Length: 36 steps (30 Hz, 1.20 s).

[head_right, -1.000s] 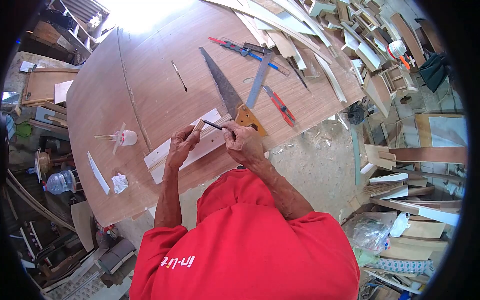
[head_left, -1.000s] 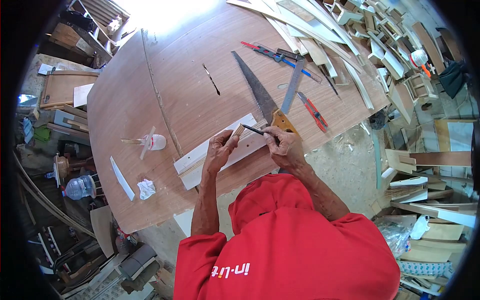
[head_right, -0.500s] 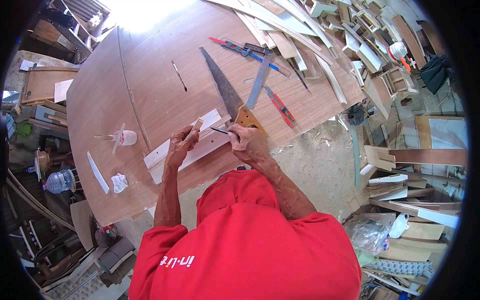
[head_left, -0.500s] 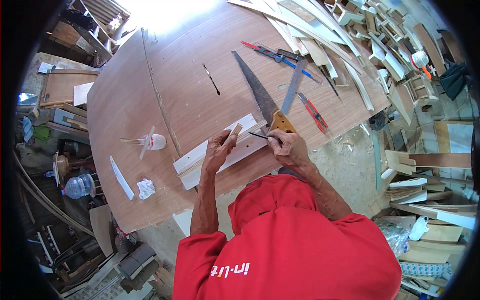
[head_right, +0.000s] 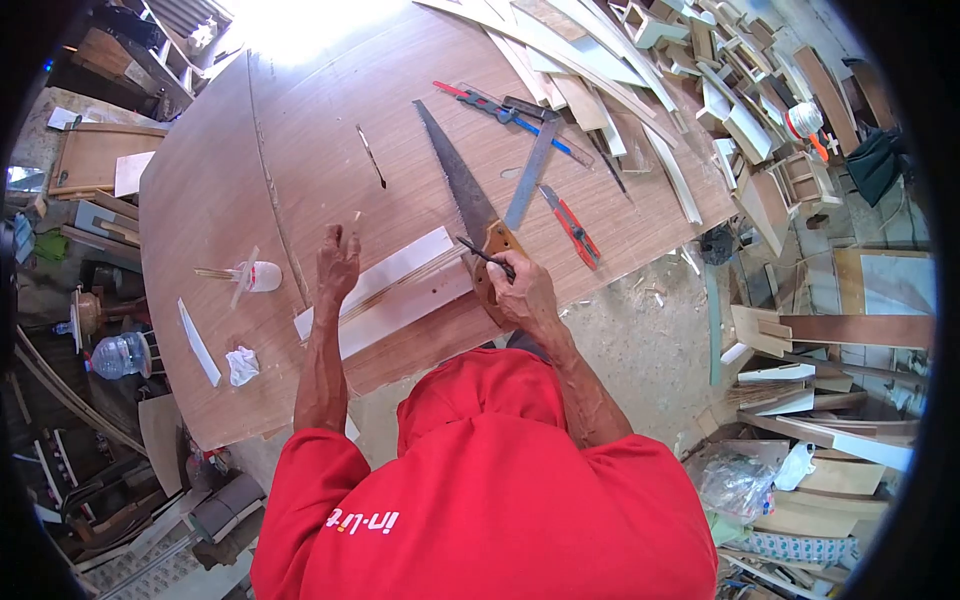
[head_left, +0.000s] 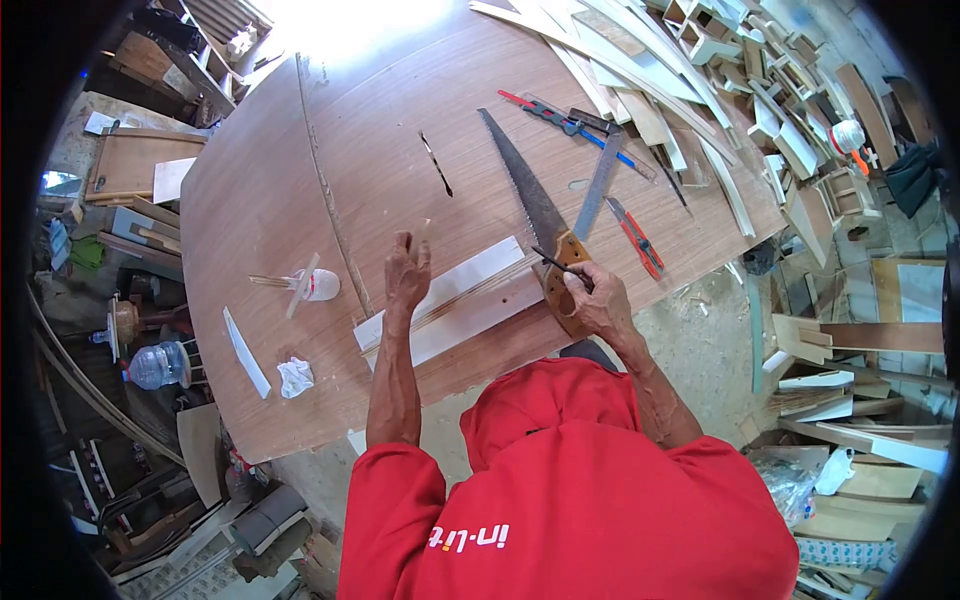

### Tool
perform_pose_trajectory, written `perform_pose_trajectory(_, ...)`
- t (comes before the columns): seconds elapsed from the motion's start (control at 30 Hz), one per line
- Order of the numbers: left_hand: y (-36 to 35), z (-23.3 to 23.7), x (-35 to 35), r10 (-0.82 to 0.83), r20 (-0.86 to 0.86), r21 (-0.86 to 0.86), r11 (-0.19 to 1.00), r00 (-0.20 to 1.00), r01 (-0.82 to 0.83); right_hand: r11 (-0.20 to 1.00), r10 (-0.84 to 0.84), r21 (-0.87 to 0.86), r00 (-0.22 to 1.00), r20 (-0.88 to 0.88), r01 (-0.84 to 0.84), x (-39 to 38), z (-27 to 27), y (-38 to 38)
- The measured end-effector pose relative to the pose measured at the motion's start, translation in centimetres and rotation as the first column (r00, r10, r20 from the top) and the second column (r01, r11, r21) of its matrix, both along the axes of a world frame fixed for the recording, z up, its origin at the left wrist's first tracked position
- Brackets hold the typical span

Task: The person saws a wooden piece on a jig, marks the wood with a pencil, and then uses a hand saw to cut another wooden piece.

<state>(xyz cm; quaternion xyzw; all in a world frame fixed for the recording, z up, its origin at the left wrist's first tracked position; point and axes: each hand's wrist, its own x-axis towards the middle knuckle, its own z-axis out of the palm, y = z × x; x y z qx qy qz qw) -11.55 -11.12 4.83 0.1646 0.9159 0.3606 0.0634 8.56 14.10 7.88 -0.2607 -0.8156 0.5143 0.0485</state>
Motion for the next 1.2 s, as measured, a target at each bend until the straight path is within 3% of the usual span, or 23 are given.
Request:
perform_pose_trajectory(0.07,-1.2,-0.8,-1.2,0.101,-0.079,-0.135,0.985,0.992,-0.111,1.0,-0.021,-0.001,1.0,0.006,0.021,0.4,-0.5,0.0)
perform_pose_trajectory(0.13,-2.1,-0.9,-1.8,0.104,-0.089,-0.163,0.98,0.991,-0.117,0.999,-0.045,0.001,0.999,0.015,0.045,0.8,-1.0,0.2)
perform_pose_trajectory(0.2,-2.6,-0.6,-2.1,0.107,-0.093,-0.368,0.92,0.99,-0.134,0.991,-0.136,0.0,0.989,-0.061,0.137,1.1,-1.4,0.5)
perform_pose_trajectory(0.33,-3.5,-1.8,-3.0,0.1,-0.202,-0.384,0.907,0.974,-0.173,0.973,-0.228,0.043,0.974,0.01,0.227,1.2,-2.4,2.0)
perform_pose_trajectory(0.4,-4.0,-2.3,-3.6,-0.019,-0.31,-0.445,0.887,0.95,-0.128,0.9,-0.251,0.335,0.96,-0.121,0.277,1.2,-4.2,3.1)
perform_pose_trajectory(0.43,-4.2,-2.7,-3.8,-0.016,-0.309,-0.446,0.886,0.951,-0.13,0.889,-0.28,0.355,0.957,-0.078,0.289,1.2,-4.6,3.4)
perform_pose_trajectory(0.47,-4.3,-3.1,-4.0,-0.057,-0.543,-0.364,0.915,0.838,-0.173,0.889,-0.278,0.355,0.957,-0.079,0.288,1.1,-5.1,3.9)
perform_pose_trajectory(0.5,-4.5,-3.5,-4.1,-0.08,-0.74,-0.274,0.943,0.668,-0.191,0.832,-0.278,0.474,0.956,-0.093,0.288,1.1,-5.5,4.2)
perform_pose_trajectory(0.53,-4.3,-3.0,-3.6,-0.082,-0.738,-0.277,0.942,0.669,-0.191,0.76,-0.275,0.585,0.956,-0.106,0.283,1.0,-5.9,4.4)
perform_pose_trajectory(0.6,-3.0,-0.9,-1.5,-0.007,-0.502,-0.245,0.96,0.865,-0.135,0.761,-0.285,0.577,0.951,-0.117,0.299,0.6,-6.1,4.6)
perform_pose_trajectory(0.63,-2.3,0.0,-0.3,-0.013,-0.497,-0.249,0.96,0.868,-0.128,0.732,-0.274,0.625,0.957,-0.095,0.272,0.5,-6.4,4.8)
perform_pose_trajectory(0.7,-0.5,0.9,2.2,-0.006,-0.276,-0.151,0.988,0.961,-0.037,0.697,-0.272,0.674,0.96,-0.07,0.246,0.3,-6.8,5.2)
perform_pose_trajectory(0.73,0.1,0.4,3.4,-0.012,-0.273,-0.15,0.988,0.962,-0.03,0.689,-0.277,0.681,0.958,-0.071,0.249,0.1,-7.0,5.3)
perform_pose_trajectory(0.8,1.2,-1.0,5.5,-0.108,-0.243,0.029,0.993,0.964,0.119,0.682,-0.285,0.687,0.956,-0.068,0.252,-0.2,-7.1,5.4)
perform_pose_trajectory(0.9,4.3,1.3,8.5,-0.15,-0.103,0.062,0.986,0.983,0.157,0.683,-0.253,0.7,0.967,-0.042,0.209,-0.3,-6.4,5.1)
perform_pose_trajectory(0.93,5.0,1.1,8.7,-0.152,-0.102,0.063,0.985,0.983,0.159,0.663,-0.254,0.707,0.962,-0.095,0.245,-0.3,-5.3,4.6)
perform_pose_trajectory(1.0,6.1,-0.1,8.7,-0.271,-0.293,0.053,0.953,0.917,0.299,0.644,-0.254,0.712,0.956,-0.145,0.279,-0.1,-4.0,3.6)
perform_pose_trajectory(1.1,7.5,-1.2,8.9,-0.247,-0.317,-0.012,0.966,0.916,0.257,0.809,-0.132,0.572,0.99,-0.048,0.136,1.0,-3.6,1.9)
perform_pose_trajectory(1.2,8.3,-1.9,9.0,-0.276,-0.326,-0.091,0.961,0.904,0.261,0.834,-0.035,0.544,0.994,-0.106,0.087,1.6,-3.4,0.2)
